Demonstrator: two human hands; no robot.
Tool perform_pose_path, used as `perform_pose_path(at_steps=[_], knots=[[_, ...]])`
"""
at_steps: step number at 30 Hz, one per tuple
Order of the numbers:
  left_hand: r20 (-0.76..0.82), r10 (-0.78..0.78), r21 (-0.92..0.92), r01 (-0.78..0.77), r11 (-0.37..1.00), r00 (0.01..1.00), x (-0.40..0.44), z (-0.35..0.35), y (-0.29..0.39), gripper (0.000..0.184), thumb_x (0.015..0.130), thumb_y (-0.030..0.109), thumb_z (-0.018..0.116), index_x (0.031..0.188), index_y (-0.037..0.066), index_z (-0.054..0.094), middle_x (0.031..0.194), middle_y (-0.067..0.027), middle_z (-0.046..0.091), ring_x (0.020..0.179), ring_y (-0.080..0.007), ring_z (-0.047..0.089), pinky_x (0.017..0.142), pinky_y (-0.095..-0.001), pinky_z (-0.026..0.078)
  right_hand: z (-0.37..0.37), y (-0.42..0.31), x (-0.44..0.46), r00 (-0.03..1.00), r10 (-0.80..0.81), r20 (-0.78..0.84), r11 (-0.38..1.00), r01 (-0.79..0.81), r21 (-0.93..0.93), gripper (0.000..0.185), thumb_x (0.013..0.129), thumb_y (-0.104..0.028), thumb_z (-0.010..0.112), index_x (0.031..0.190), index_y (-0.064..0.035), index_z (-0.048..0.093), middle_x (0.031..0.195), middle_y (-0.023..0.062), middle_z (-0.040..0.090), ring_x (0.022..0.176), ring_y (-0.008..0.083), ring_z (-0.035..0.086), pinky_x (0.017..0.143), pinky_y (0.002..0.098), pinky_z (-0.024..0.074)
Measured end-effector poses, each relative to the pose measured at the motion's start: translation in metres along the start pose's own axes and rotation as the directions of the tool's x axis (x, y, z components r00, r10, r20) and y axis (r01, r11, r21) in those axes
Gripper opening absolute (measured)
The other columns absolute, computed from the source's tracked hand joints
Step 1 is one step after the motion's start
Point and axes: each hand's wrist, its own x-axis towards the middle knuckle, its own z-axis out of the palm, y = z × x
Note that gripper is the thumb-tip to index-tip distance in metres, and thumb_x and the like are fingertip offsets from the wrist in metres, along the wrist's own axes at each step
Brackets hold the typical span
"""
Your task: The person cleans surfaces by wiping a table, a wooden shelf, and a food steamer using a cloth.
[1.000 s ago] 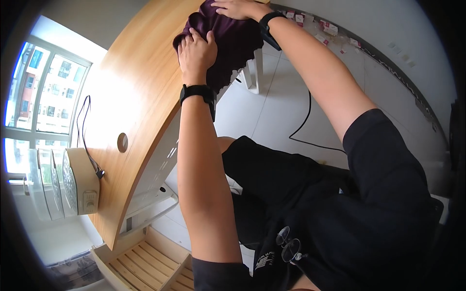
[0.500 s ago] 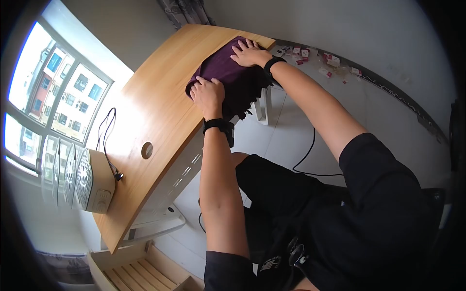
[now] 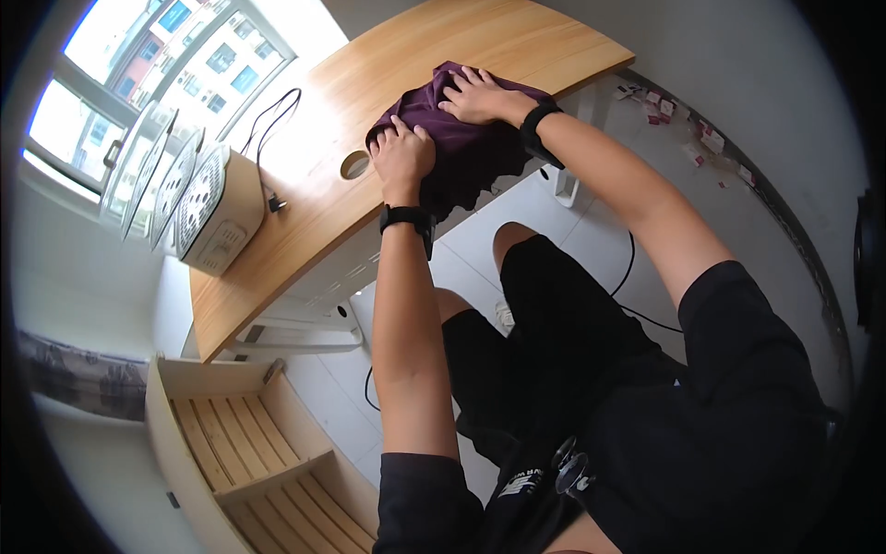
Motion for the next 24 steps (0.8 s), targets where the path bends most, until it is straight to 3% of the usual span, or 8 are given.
perform_pose_path(at_steps=[4, 8, 12, 14, 15, 17, 19, 24], knots=[[0.079, -0.061, 0.091, 0.054, 0.994, 0.995, -0.02, -0.025, -0.063, 0.068, 0.099, 0.041, 0.034, 0.149, -0.005, 0.037, 0.142, -0.0255, 0.052, 0.136, -0.0359, 0.046, 0.119, -0.0487, 0.025, 0.006, -0.053, 0.015, 0.997, -0.063, 0.046, 0.998, 0.064, -0.008, 0.065, 0.104, -0.051, 0.026, 0.154, -0.0106, 0.036, 0.164, 0.0233, 0.014, 0.15, 0.0499, 0.007, 0.12, 0.0622, 0.0067], [0.153, -0.155, 0.136, 0.134, 0.982, 0.976, -0.038, -0.048, -0.119, 0.072, 0.1, 0.047, 0.03, 0.153, -0.002, 0.031, 0.148, -0.0272, 0.045, 0.141, -0.0357, 0.04, 0.12, -0.0467, 0.022, 0.017, -0.119, 0.021, 0.996, -0.059, -0.067, 0.989, 0.067, 0.135, 0.06, 0.104, -0.046, 0.031, 0.151, -0.0093, 0.04, 0.162, 0.0254, 0.02, 0.148, 0.0525, 0.011, 0.118, 0.0673, 0.0068], [0.105, -0.096, 0.166, 0.077, 0.983, 0.99, -0.065, -0.061, -0.186, 0.069, 0.101, 0.044, 0.033, 0.151, -0.004, 0.035, 0.143, -0.0288, 0.049, 0.137, -0.0391, 0.042, 0.118, -0.0476, 0.026, 0.025, -0.188, 0.005, 0.969, -0.161, -0.188, 0.977, 0.184, 0.11, 0.057, 0.104, -0.044, 0.036, 0.141, -0.0032, 0.048, 0.156, 0.0311, 0.029, 0.145, 0.0544, 0.021, 0.116, 0.0686, 0.0148], [0.11, -0.034, 0.181, 0.013, 0.983, 0.993, -0.085, -0.069, -0.208, 0.066, 0.102, 0.042, 0.034, 0.149, -0.005, 0.036, 0.141, -0.0302, 0.049, 0.136, -0.042, 0.042, 0.118, -0.0475, 0.027, 0.029, -0.212, -0.001, 0.955, -0.233, -0.185, 0.966, 0.249, 0.067, 0.059, 0.103, -0.044, 0.035, 0.146, -0.0048, 0.046, 0.157, 0.0284, 0.03, 0.147, 0.0495, 0.021, 0.118, 0.0647, 0.0126], [0.043, 0.046, 0.192, -0.054, 0.98, 0.998, -0.097, -0.069, -0.219, 0.064, 0.104, 0.039, 0.036, 0.149, -0.007, 0.034, 0.132, -0.0346, 0.053, 0.125, -0.047, 0.048, 0.111, -0.0485, 0.034, 0.03, -0.219, -0.004, 0.94, -0.261, -0.22, 0.952, 0.289, 0.104, 0.059, 0.103, -0.044, 0.036, 0.147, -0.0055, 0.046, 0.157, 0.0288, 0.031, 0.147, 0.0487, 0.022, 0.118, 0.0641, 0.0138], [0.068, 0.084, 0.19, -0.096, 0.977, 0.994, -0.114, -0.076, -0.234, 0.063, 0.104, 0.037, 0.037, 0.149, -0.007, 0.034, 0.13, -0.0345, 0.053, 0.124, -0.0469, 0.048, 0.11, -0.0481, 0.034, 0.037, -0.223, -0.008, 0.904, -0.307, -0.299, 0.918, 0.364, 0.157, 0.059, 0.103, -0.045, 0.037, 0.148, -0.0079, 0.044, 0.155, 0.03, 0.032, 0.146, 0.0469, 0.026, 0.117, 0.0635, 0.0168], [0.068, 0.116, 0.172, -0.126, 0.977, 0.991, -0.119, -0.088, -0.248, 0.062, 0.105, 0.035, 0.038, 0.15, -0.007, 0.031, 0.129, -0.0346, 0.053, 0.123, -0.047, 0.048, 0.11, -0.0476, 0.034, 0.039, -0.22, -0.008, 0.835, -0.375, -0.402, 0.896, 0.437, 0.073, 0.058, 0.104, -0.046, 0.038, 0.146, -0.0076, 0.046, 0.151, 0.0285, 0.04, 0.144, 0.0424, 0.034, 0.117, 0.0596, 0.0233], [0.218, -0.047, 0.145, 0.015, 0.989, 0.975, -0.109, -0.096, -0.271, 0.071, 0.104, 0.046, 0.035, 0.154, -0.003, 0.024, 0.142, -0.0333, 0.046, 0.134, -0.0472, 0.042, 0.117, -0.0489, 0.027, 0.04, -0.23, -0.012, 0.754, -0.546, -0.365, 0.8, 0.599, 0.042, 0.064, 0.104, -0.051, 0.036, 0.146, -0.0046, 0.047, 0.15, 0.0278, 0.042, 0.143, 0.0411, 0.036, 0.118, 0.05, 0.0274]])
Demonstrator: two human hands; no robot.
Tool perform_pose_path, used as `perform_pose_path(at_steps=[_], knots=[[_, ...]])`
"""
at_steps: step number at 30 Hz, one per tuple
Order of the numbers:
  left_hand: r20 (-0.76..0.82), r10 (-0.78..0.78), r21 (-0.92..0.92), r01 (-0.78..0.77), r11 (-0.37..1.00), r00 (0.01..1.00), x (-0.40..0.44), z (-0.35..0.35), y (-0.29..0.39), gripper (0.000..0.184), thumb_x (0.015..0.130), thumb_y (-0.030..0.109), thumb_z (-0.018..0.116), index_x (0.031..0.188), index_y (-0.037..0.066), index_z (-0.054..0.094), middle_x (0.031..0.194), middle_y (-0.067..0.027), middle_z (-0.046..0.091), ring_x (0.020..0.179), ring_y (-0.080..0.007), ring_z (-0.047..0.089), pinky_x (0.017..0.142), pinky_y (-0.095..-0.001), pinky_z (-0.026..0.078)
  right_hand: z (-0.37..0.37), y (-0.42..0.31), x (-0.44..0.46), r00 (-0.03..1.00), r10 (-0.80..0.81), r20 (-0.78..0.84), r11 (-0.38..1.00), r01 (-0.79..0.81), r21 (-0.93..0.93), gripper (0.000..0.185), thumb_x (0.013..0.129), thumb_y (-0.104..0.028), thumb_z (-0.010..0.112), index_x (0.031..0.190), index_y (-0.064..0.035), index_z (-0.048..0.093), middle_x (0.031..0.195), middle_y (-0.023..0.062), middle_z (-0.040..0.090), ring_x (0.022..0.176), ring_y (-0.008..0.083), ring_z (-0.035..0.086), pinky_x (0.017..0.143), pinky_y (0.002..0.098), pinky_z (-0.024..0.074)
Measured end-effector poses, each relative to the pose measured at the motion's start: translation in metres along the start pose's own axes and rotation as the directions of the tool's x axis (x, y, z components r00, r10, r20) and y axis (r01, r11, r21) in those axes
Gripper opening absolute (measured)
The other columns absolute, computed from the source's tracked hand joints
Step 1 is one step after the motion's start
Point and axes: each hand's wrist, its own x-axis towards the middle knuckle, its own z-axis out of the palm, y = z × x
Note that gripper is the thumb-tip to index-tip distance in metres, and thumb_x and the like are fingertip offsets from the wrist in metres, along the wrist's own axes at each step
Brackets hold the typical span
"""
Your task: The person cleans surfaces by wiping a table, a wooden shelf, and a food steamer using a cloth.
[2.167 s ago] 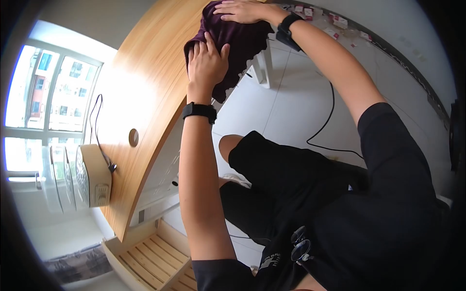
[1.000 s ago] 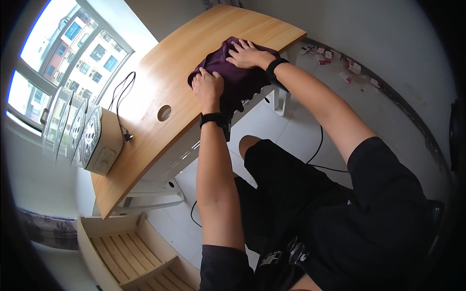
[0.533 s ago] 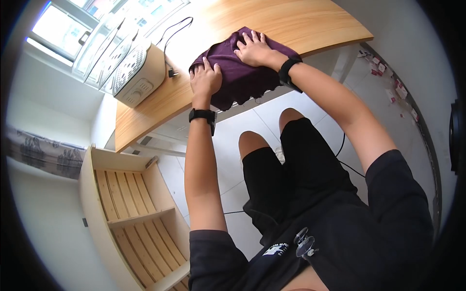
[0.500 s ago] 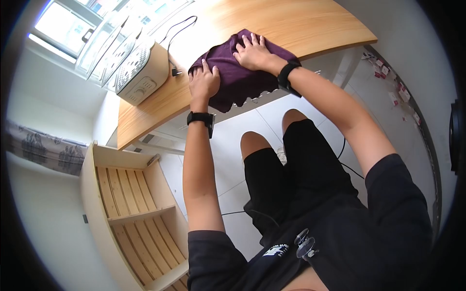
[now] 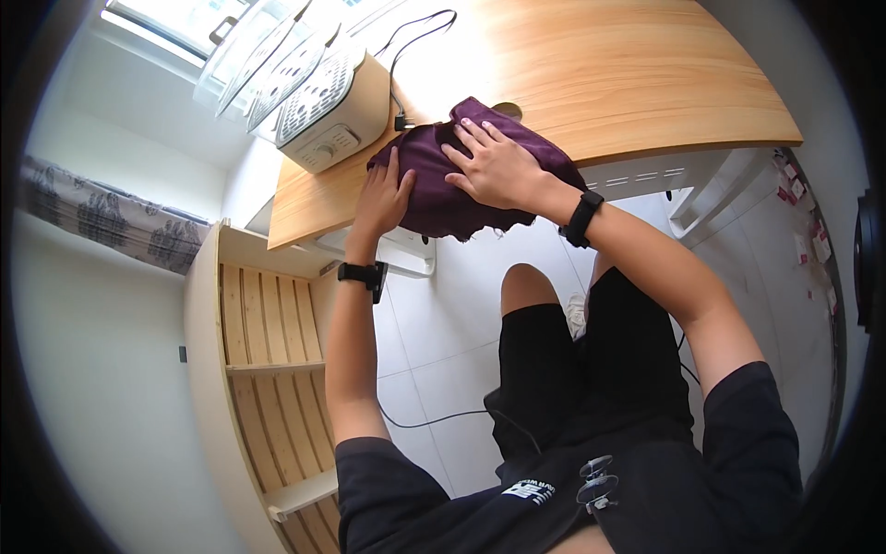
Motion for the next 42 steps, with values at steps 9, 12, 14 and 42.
perform_pose_path(at_steps=[9, 12, 14, 42], knots=[[-0.02, 0.038, 0.206, -0.034, 0.978, 0.999, 0.02, 0.031, -0.015, 0.07, 0.103, 0.043, 0.031, 0.153, -0.006, 0.025, 0.151, -0.0318, 0.037, 0.141, -0.044, 0.035, 0.12, -0.049, 0.023, 0.016, -0.035, 0.027, 0.998, -0.062, 0.03, 0.998, 0.063, -0.03, 0.069, 0.103, -0.052, 0.037, 0.147, 0.0015, 0.042, 0.153, 0.0276, 0.038, 0.146, 0.0397, 0.03, 0.12, 0.0482, 0.0243], [-0.01, -0.105, 0.021, 0.105, 0.994, 0.994, 0.012, 0.002, 0.015, 0.066, 0.105, 0.039, 0.029, 0.152, -0.006, 0.027, 0.149, -0.0331, 0.037, 0.137, -0.0478, 0.038, 0.118, -0.048, 0.026, 0.013, -0.033, 0.025, 0.995, -0.094, 0.03, 0.995, 0.095, -0.012, 0.074, 0.101, -0.056, 0.042, 0.148, 0.001, 0.04, 0.154, 0.0243, 0.038, 0.147, 0.0363, 0.029, 0.121, 0.0457, 0.0246], [0.005, -0.136, -0.016, 0.136, 0.991, 0.991, 0.013, -0.002, 0.02, 0.066, 0.104, 0.04, 0.029, 0.152, -0.005, 0.027, 0.15, -0.0324, 0.037, 0.138, -0.0468, 0.037, 0.119, -0.0474, 0.025, 0.01, -0.032, 0.025, 0.993, -0.103, 0.051, 0.994, 0.105, -0.04, 0.077, 0.099, -0.059, 0.044, 0.148, 0.0006, 0.04, 0.154, 0.0243, 0.038, 0.147, 0.0353, 0.03, 0.121, 0.0449, 0.0252], [-0.162, -0.092, -0.196, 0.059, 0.979, 0.983, 0.006, 0.012, 0.009, 0.069, 0.101, 0.048, 0.035, 0.151, 0.001, 0.037, 0.15, -0.0242, 0.043, 0.142, -0.0383, 0.036, 0.121, -0.0437, 0.021, 0.001, -0.046, 0.033, 0.99, -0.059, 0.127, 0.993, 0.071, -0.095, 0.084, 0.084, -0.05, 0.072, 0.148, -0.006, 0.041, 0.153, 0.0189, 0.04, 0.145, 0.0353, 0.033, 0.118, 0.0445, 0.0308]])
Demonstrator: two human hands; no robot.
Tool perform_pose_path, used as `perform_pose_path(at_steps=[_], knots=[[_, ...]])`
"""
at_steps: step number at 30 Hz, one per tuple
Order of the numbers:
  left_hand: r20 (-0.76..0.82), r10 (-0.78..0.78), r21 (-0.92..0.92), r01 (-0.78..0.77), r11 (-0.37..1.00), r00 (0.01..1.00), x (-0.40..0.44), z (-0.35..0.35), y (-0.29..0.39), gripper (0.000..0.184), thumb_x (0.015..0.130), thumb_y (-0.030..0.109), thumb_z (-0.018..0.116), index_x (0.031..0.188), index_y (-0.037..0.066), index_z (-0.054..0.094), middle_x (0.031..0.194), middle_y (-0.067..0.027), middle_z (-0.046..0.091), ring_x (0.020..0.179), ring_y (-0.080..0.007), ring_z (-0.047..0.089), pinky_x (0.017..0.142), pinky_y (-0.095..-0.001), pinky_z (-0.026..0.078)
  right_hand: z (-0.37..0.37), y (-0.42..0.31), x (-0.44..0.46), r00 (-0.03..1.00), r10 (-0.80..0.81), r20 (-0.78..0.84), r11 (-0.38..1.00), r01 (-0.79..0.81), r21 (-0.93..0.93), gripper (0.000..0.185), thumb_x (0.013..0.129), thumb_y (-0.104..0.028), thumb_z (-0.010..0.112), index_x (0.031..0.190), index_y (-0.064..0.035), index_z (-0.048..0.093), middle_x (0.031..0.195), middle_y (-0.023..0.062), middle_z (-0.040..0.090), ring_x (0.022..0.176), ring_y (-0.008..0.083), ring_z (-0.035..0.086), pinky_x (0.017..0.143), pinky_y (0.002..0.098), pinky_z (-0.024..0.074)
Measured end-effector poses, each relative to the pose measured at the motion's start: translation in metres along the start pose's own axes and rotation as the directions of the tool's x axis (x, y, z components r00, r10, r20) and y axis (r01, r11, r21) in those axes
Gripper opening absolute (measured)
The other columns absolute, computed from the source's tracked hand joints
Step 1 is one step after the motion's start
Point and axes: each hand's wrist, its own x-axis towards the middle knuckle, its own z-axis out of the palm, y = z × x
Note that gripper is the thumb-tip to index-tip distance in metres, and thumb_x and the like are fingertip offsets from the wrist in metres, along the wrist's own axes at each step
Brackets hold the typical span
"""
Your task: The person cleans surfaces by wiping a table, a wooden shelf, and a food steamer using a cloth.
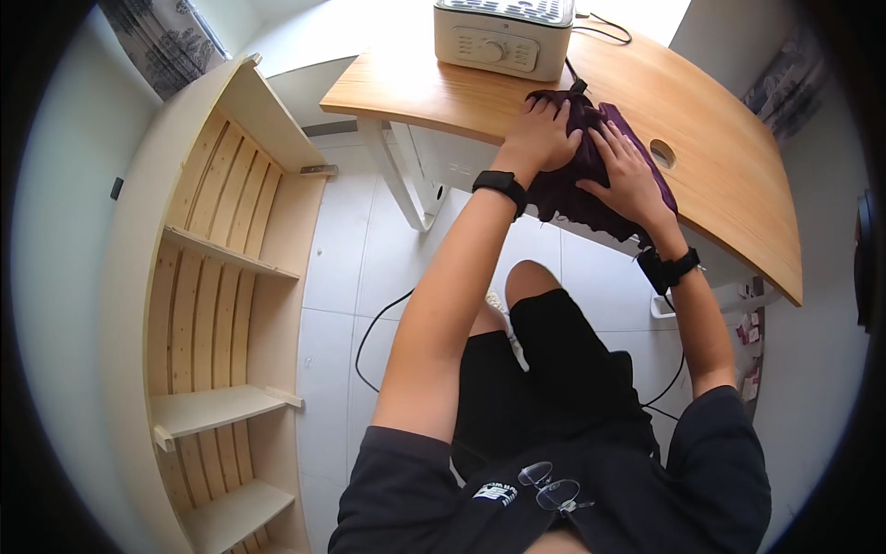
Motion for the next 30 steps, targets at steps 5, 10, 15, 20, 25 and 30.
perform_pose_path(at_steps=[5, 10, 15, 20, 25, 30], knots=[[0.017, -0.041, 0.058, 0.04, 0.997, 0.999, -0.024, -0.024, -0.013, 0.068, 0.102, 0.05, 0.034, 0.151, 0.002, 0.037, 0.148, -0.0246, 0.045, 0.142, -0.0382, 0.037, 0.121, -0.0434, 0.024, -0.005, 0.003, 0.0, 0.998, -0.054, 0.023, 0.997, 0.052, 0.058, 0.085, 0.086, -0.047, 0.071, 0.15, -0.0043, 0.036, 0.154, 0.0214, 0.038, 0.147, 0.0353, 0.03, 0.121, 0.044, 0.0264], [0.033, -0.132, 0.14, 0.126, 0.982, 0.991, -0.051, -0.051, -0.049, 0.068, 0.104, 0.049, 0.032, 0.153, 0.002, 0.033, 0.147, -0.0238, 0.046, 0.141, -0.0377, 0.038, 0.12, -0.0418, 0.026, -0.005, -0.002, 0.007, 0.996, -0.091, 0.019, 0.979, 0.086, 0.186, 0.089, 0.086, -0.044, 0.071, 0.152, -0.0003, 0.031, 0.156, 0.0234, 0.035, 0.148, 0.0366, 0.027, 0.122, 0.0429, 0.0236], [-0.029, -0.182, 0.203, 0.184, 0.962, 0.983, -0.057, -0.054, -0.094, 0.068, 0.104, 0.047, 0.034, 0.153, -0.001, 0.031, 0.143, -0.0268, 0.048, 0.138, -0.0398, 0.04, 0.118, -0.0428, 0.028, 0.003, -0.035, 0.035, 0.975, -0.198, 0.103, 0.98, 0.197, 0.02, 0.084, 0.088, -0.034, 0.07, 0.153, -0.0012, 0.029, 0.156, 0.0269, 0.031, 0.146, 0.044, 0.027, 0.12, 0.0478, 0.0267], [-0.045, -0.29, 0.27, 0.291, 0.918, 0.956, -0.06, -0.06, -0.133, 0.067, 0.105, 0.045, 0.033, 0.153, -0.002, 0.029, 0.141, -0.0283, 0.049, 0.136, -0.0407, 0.042, 0.117, -0.0434, 0.028, 0.035, -0.058, 0.07, 0.963, -0.27, -0.011, 0.963, 0.27, -0.011, 0.068, 0.093, -0.024, 0.06, 0.151, -0.0013, 0.034, 0.154, 0.0276, 0.035, 0.143, 0.0473, 0.031, 0.117, 0.053, 0.0292], [-0.1, -0.276, 0.331, 0.293, 0.897, 0.956, -0.06, -0.056, -0.162, 0.059, 0.106, 0.038, 0.035, 0.149, -0.003, 0.037, 0.145, -0.0268, 0.046, 0.132, -0.0404, 0.045, 0.115, -0.044, 0.032, 0.053, -0.081, 0.099, 0.947, -0.302, -0.109, 0.953, 0.301, -0.026, 0.055, 0.096, -0.018, 0.047, 0.148, -0.0007, 0.039, 0.151, 0.0282, 0.038, 0.142, 0.0476, 0.034, 0.117, 0.0531, 0.0292], [0.007, -0.245, 0.455, 0.215, 0.864, 0.969, -0.061, -0.057, -0.227, 0.065, 0.105, 0.044, 0.031, 0.153, 0.0, 0.031, 0.143, -0.0266, 0.049, 0.136, -0.0384, 0.043, 0.117, -0.0423, 0.029, 0.065, -0.099, 0.121, 0.938, -0.311, -0.152, 0.949, 0.315, 0.006, 0.052, 0.099, -0.018, 0.042, 0.148, -0.0012, 0.041, 0.151, 0.028, 0.039, 0.142, 0.0477, 0.033, 0.117, 0.0538, 0.0284]])
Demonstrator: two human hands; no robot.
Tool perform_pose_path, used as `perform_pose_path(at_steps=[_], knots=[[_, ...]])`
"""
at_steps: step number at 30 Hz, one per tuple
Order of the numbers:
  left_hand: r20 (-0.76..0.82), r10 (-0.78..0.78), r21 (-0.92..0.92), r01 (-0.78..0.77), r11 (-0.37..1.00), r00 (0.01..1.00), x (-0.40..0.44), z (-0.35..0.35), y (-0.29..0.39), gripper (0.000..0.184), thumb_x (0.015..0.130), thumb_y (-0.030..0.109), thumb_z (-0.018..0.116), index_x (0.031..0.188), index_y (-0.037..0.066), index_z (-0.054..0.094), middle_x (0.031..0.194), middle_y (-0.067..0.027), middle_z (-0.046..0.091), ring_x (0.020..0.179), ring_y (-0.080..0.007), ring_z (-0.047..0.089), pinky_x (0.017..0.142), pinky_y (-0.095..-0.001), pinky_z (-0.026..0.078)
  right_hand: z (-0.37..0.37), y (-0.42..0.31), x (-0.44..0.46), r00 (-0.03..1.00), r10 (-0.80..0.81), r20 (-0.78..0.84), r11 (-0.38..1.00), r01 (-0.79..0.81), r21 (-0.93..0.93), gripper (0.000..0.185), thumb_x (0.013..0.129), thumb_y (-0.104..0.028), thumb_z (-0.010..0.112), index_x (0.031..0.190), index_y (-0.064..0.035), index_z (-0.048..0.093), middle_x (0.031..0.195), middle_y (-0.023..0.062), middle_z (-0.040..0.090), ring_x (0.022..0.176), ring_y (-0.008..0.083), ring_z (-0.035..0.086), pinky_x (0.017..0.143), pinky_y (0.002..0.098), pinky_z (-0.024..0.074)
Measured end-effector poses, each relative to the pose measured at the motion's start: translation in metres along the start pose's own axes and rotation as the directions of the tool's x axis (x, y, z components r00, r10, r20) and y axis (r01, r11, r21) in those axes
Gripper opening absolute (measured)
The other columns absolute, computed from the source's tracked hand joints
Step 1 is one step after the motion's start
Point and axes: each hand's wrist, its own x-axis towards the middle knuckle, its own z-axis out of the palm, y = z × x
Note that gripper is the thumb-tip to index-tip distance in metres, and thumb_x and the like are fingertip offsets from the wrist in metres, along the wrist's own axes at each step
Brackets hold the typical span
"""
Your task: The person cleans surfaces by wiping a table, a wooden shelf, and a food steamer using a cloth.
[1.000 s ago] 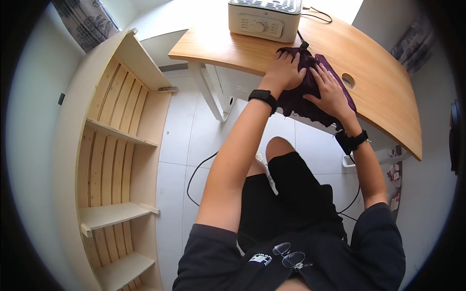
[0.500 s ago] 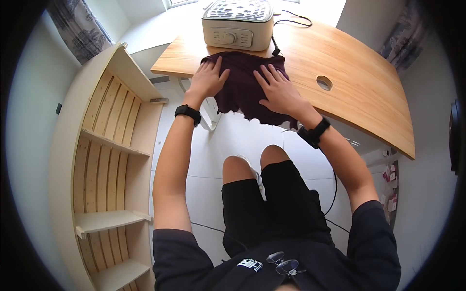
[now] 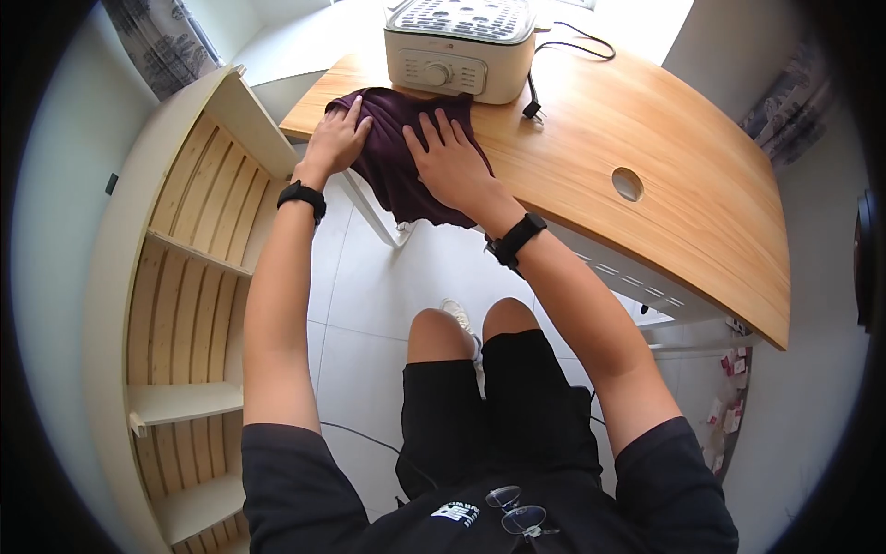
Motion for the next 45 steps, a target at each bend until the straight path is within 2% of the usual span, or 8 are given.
perform_pose_path(at_steps=[4, 23, 29, 32, 36, 40, 44, 45], knots=[[-0.082, 0.11, 0.117, -0.1, 0.988, 0.991, -0.003, 0.003, -0.027, 0.035, 0.103, 0.02, 0.041, 0.13, 0.004, 0.057, 0.153, -0.0229, 0.039, 0.124, -0.0402, 0.052, 0.108, -0.0461, 0.041, 0.009, -0.008, 0.021, 1.0, 0.012, 0.002, 0.999, -0.012, 0.032, 0.051, 0.1, -0.018, 0.041, 0.148, -0.0021, 0.041, 0.151, 0.0278, 0.039, 0.143, 0.0472, 0.033, 0.117, 0.0543, 0.0277], [-0.041, 0.15, 0.25, -0.135, 0.959, 0.988, 0.012, -0.006, -0.086, 0.034, 0.1, 0.019, 0.046, 0.13, 0.007, 0.058, 0.153, -0.0164, 0.043, 0.126, -0.0367, 0.054, 0.109, -0.0439, 0.043, 0.033, -0.041, 0.082, 0.999, 0.038, -0.016, 0.998, -0.037, 0.051, 0.05, 0.099, -0.015, 0.042, 0.147, -0.0013, 0.042, 0.15, 0.0277, 0.041, 0.142, 0.0449, 0.037, 0.117, 0.0525, 0.0294], [-0.145, 0.185, 0.121, -0.168, 0.978, 0.972, 0.017, 0.0, -0.101, 0.036, 0.1, 0.022, 0.047, 0.131, 0.009, 0.059, 0.15, -0.018, 0.047, 0.127, -0.0371, 0.053, 0.109, -0.043, 0.043, 0.041, -0.044, 0.088, 0.999, 0.026, -0.045, 0.999, -0.025, 0.03, 0.049, 0.098, -0.018, 0.045, 0.145, -0.0026, 0.046, 0.148, 0.0263, 0.044, 0.141, 0.0448, 0.037, 0.117, 0.052, 0.0283], [-0.145, -0.137, -0.302, 0.088, 0.949, 0.98, 0.017, -0.003, -0.094, 0.045, 0.098, 0.031, 0.048, 0.138, 0.011, 0.056, 0.145, -0.0197, 0.051, 0.129, -0.0358, 0.052, 0.11, -0.0414, 0.042, 0.047, -0.044, 0.091, 0.997, 0.023, -0.072, 1.0, -0.022, 0.007, 0.048, 0.098, -0.02, 0.047, 0.143, -0.0033, 0.048, 0.147, 0.0257, 0.045, 0.14, 0.0447, 0.038, 0.117, 0.0522, 0.0281], [-0.176, -0.16, -0.296, 0.103, 0.95, 0.971, 0.013, -0.003, -0.095, 0.052, 0.097, 0.032, 0.043, 0.145, 0.013, 0.049, 0.137, -0.0209, 0.056, 0.125, -0.0356, 0.054, 0.109, -0.0416, 0.042, 0.047, -0.046, 0.093, 0.996, 0.016, -0.084, 1.0, -0.016, 0.004, 0.047, 0.098, -0.019, 0.048, 0.142, -0.003, 0.049, 0.146, 0.0256, 0.047, 0.139, 0.0446, 0.04, 0.116, 0.0521, 0.0302], [-0.157, -0.205, -0.209, 0.17, 0.963, 0.966, 0.014, 0.016, -0.103, 0.053, 0.097, 0.035, 0.04, 0.143, 0.013, 0.051, 0.137, -0.018, 0.057, 0.123, -0.0343, 0.056, 0.106, -0.0435, 0.044, 0.048, -0.046, 0.093, 0.993, 0.005, -0.116, 1.0, -0.004, 0.007, 0.047, 0.097, -0.019, 0.049, 0.141, -0.0025, 0.05, 0.145, 0.0256, 0.048, 0.137, 0.0443, 0.042, 0.115, 0.0518, 0.032], [-0.099, 0.164, 0.314, -0.126, 0.941, 0.982, 0.016, 0.024, -0.115, 0.054, 0.1, 0.034, 0.036, 0.144, 0.006, 0.048, 0.142, -0.0217, 0.052, 0.126, -0.0371, 0.054, 0.106, -0.0447, 0.044, 0.047, -0.046, 0.093, 0.991, -0.002, -0.133, 1.0, 0.001, -0.006, 0.046, 0.097, -0.018, 0.049, 0.14, -0.0019, 0.051, 0.142, 0.0258, 0.05, 0.136, 0.0444, 0.044, 0.114, 0.0514, 0.0332], [-0.041, 0.07, 0.166, -0.063, 0.984, 0.997, 0.018, 0.025, -0.114, 0.056, 0.102, 0.034, 0.032, 0.148, 0.003, 0.042, 0.144, -0.0243, 0.049, 0.128, -0.0393, 0.051, 0.11, -0.0439, 0.04, 0.048, -0.046, 0.094, 0.991, 0.0, -0.135, 1.0, 0.0, 0.001, 0.045, 0.097, -0.018, 0.048, 0.14, -0.0018, 0.051, 0.142, 0.0258, 0.051, 0.136, 0.0444, 0.045, 0.114, 0.0514, 0.0337]])
